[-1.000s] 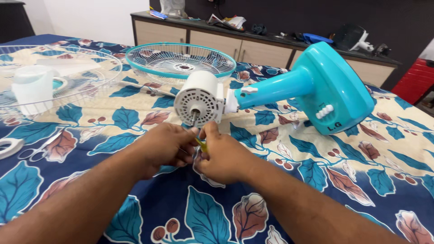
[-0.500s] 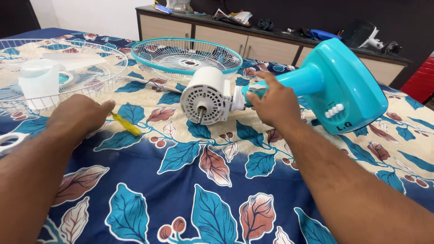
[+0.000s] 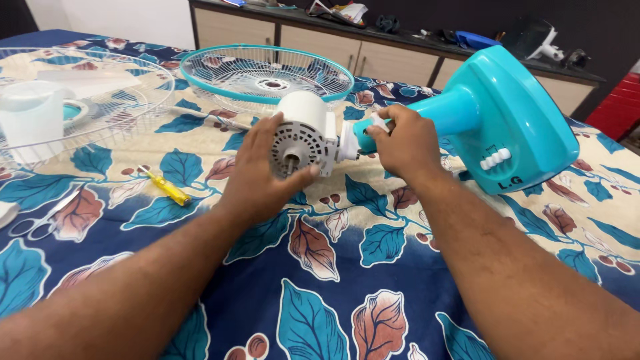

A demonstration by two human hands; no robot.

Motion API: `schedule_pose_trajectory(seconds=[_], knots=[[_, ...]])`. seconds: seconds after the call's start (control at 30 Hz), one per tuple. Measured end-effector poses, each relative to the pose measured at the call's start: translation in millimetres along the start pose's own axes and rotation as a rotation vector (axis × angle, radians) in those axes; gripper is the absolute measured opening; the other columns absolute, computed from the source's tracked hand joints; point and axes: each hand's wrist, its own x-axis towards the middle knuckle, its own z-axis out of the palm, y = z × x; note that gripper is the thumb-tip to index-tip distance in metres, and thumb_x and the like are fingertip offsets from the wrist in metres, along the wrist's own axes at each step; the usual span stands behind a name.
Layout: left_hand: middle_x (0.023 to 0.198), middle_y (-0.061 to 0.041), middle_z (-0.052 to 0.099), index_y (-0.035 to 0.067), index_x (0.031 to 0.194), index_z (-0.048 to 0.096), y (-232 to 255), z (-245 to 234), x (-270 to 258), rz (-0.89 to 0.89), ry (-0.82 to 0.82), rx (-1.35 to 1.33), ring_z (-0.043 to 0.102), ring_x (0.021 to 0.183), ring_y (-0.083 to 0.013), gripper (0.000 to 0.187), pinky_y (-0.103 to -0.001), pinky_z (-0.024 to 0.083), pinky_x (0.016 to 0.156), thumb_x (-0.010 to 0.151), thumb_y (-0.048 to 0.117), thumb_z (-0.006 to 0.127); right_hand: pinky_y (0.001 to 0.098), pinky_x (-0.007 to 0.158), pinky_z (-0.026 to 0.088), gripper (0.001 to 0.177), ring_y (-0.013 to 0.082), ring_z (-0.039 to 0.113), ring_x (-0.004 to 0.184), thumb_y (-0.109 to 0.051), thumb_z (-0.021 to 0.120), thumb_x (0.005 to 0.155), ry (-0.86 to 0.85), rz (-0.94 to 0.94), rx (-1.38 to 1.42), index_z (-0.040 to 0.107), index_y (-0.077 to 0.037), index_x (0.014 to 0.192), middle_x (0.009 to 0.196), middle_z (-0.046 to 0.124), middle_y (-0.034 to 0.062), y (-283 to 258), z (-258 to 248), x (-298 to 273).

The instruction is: The person disassembles a teal LG table fan on a floral tablecloth. They remove the front grille, fan blades, and rear grille, then use a screwdriver to detach the motor housing from the neck and unscrew the base plate.

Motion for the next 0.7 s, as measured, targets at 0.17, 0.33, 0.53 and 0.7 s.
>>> schedule_pose_trajectory(seconds=[0.17,0.33,0.53,0.7], knots=[[0.157,-0.030,0.034,0.014,0.163,0.019,-9.6,5.9,-6.4,-0.057,-0.043,-0.066,0.031,0.149,-0.0464,0.110,-0.052,0.030,0.119,0.078,0.042,0.082,0.0410,0.076,0.058,0.025,0.0329,0.071,0.092,-0.001,0.070,0.082,0.163,-0.525,0.008,0.081,-0.015,0.100,0.109,0.071,0.0167,11.6,-3.5,-0.3],[0.157,-0.029,0.032,0.017,0.163,0.017,-13.3,7.1,-6.1,-0.097,-0.080,-0.063,0.030,0.149,-0.0460,0.111,-0.052,0.029,0.119,0.077,0.040,0.083,0.0364,0.079,0.059,0.025,0.0258,0.073,0.097,0.003,0.058,0.088,0.369,-0.203,0.243,0.071,-0.008,0.105,0.110,0.072,0.0102,14.0,3.1,6.9],[0.158,-0.026,0.033,0.020,0.162,0.016,-9.5,3.5,-4.7,-0.112,-0.091,-0.079,0.033,0.147,-0.0434,0.110,-0.051,0.032,0.118,0.076,0.038,0.083,0.0382,0.069,0.056,0.017,0.0274,0.070,0.079,-0.002,0.075,0.080,-0.010,-0.349,0.037,0.079,-0.009,0.094,0.100,0.070,0.0147,11.9,-5.3,11.5],[0.158,-0.024,0.031,0.022,0.162,0.015,-6.9,1.8,-4.9,-0.148,-0.109,-0.079,0.034,0.147,-0.0412,0.111,-0.050,0.034,0.118,0.077,0.034,0.084,0.0329,0.075,0.057,0.010,0.0220,0.073,0.087,-0.003,0.064,0.084,0.277,-0.292,0.238,0.066,-0.007,0.093,0.099,0.072,0.0109,10.7,-11.4,17.4]])
